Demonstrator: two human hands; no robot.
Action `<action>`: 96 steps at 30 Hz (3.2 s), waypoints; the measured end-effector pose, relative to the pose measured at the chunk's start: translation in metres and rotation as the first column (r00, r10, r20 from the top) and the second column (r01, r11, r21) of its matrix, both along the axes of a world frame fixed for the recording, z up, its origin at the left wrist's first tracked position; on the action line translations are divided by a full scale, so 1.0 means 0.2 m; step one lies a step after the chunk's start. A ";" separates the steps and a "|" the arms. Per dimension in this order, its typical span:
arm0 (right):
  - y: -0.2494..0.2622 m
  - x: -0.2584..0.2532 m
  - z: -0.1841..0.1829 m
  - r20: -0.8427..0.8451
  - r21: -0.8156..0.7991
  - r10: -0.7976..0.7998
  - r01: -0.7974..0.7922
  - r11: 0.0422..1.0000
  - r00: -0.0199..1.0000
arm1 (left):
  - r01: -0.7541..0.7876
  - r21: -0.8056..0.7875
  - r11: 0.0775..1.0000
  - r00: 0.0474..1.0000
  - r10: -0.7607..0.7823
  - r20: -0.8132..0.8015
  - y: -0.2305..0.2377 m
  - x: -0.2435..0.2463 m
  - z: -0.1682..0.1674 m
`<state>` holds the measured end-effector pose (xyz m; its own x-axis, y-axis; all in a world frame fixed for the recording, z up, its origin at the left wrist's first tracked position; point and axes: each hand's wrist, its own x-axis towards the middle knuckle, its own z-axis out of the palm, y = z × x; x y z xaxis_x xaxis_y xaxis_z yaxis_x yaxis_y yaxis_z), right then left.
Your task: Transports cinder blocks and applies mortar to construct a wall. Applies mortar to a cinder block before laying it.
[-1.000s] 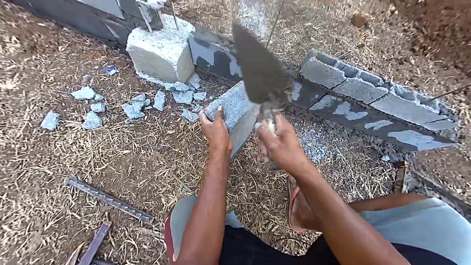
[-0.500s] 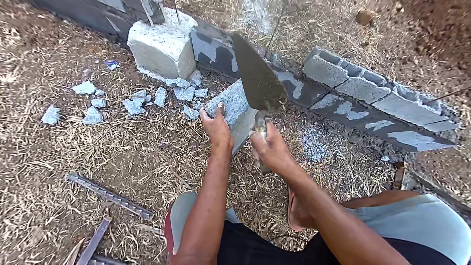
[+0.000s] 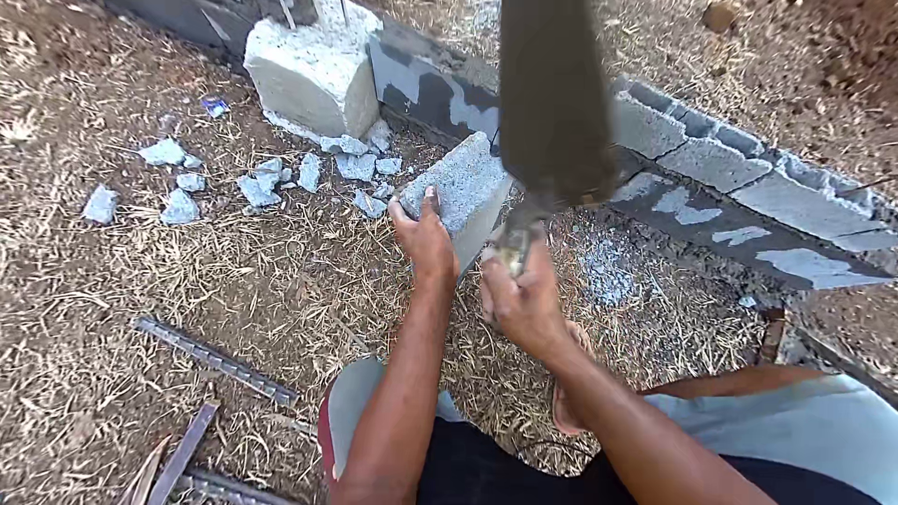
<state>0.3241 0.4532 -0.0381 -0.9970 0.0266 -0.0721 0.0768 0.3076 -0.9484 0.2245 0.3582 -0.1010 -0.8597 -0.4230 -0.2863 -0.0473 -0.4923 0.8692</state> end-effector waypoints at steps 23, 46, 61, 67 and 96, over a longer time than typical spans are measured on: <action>0.01 0.06 0.00 0.075 -0.021 -0.055 0.057 0.998 0.996 | 0.091 -0.067 0.994 0.996 -0.091 -0.007 0.03 0.13 0.02; 0.17 -0.04 0.00 0.246 -0.524 0.086 0.058 0.850 0.965 | 0.080 -0.059 0.995 0.996 -0.082 -0.030 0.06 0.17 0.00; 0.13 -0.01 0.02 0.108 -0.274 -0.040 0.068 0.959 0.993 | 0.094 -0.071 0.993 0.996 -0.093 0.009 0.05 0.17 0.01; 0.12 -0.01 0.07 0.077 -0.293 -0.044 0.065 0.954 0.996 | 0.041 0.012 0.999 0.999 -0.041 0.012 0.03 0.10 0.01; 0.17 0.02 0.16 0.093 -0.153 -0.008 0.022 0.988 0.996 | 0.111 -0.024 0.993 0.990 -0.113 -0.080 0.10 0.25 -0.03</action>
